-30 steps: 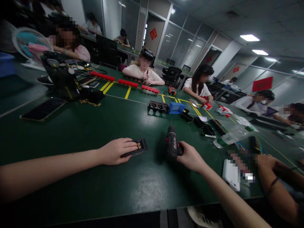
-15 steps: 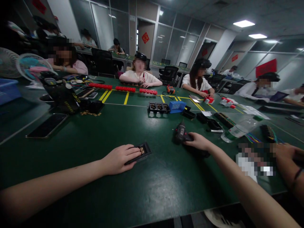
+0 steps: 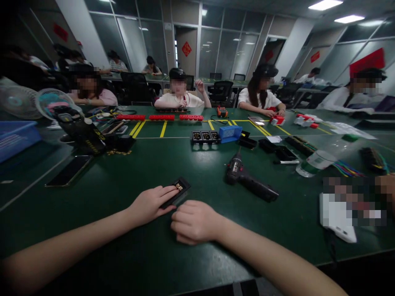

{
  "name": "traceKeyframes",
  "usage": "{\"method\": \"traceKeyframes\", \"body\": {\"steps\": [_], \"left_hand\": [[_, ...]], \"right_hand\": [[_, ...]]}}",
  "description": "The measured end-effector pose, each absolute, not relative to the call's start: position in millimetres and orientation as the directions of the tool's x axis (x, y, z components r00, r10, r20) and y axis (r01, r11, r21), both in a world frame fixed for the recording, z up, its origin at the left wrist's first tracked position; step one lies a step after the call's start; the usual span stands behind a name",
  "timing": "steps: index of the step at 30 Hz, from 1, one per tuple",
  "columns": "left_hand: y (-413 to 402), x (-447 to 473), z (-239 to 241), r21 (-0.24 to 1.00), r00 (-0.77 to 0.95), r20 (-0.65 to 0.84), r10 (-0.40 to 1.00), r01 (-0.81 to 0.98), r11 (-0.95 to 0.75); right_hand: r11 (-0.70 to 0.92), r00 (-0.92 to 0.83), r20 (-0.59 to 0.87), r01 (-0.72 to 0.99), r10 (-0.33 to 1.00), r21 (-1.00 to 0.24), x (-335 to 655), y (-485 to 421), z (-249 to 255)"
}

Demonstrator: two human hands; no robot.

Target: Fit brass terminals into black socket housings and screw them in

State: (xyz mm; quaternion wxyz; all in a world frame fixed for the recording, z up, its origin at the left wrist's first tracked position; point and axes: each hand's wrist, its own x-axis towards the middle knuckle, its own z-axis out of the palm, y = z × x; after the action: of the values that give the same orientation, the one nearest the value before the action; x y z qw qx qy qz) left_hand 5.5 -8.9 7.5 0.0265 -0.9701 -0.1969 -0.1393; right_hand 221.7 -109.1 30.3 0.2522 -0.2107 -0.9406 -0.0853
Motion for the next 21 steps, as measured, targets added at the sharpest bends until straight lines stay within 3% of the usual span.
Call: {"method": "traceKeyframes", "body": {"steps": [4,11,21], "left_hand": [[-10.9,9.4,7.3,-0.009,0.861,0.266,0.433,0.451,-0.892],[-9.7,15.0,2.4,-0.012,0.844,0.302,0.443,0.468,-0.884],[-7.5,13.9,1.1,-0.032,0.855,0.309,0.416,0.446,-0.894]], "right_hand": [[0.956,-0.860,0.444,0.294,0.253,0.023,197.6,-103.7,1.3],[0.899,-0.774,0.460,0.399,0.436,-0.182,214.4,-99.5,-4.6],[0.892,-0.781,0.431,0.387,0.452,-0.232,213.5,-100.7,-4.4]]}}
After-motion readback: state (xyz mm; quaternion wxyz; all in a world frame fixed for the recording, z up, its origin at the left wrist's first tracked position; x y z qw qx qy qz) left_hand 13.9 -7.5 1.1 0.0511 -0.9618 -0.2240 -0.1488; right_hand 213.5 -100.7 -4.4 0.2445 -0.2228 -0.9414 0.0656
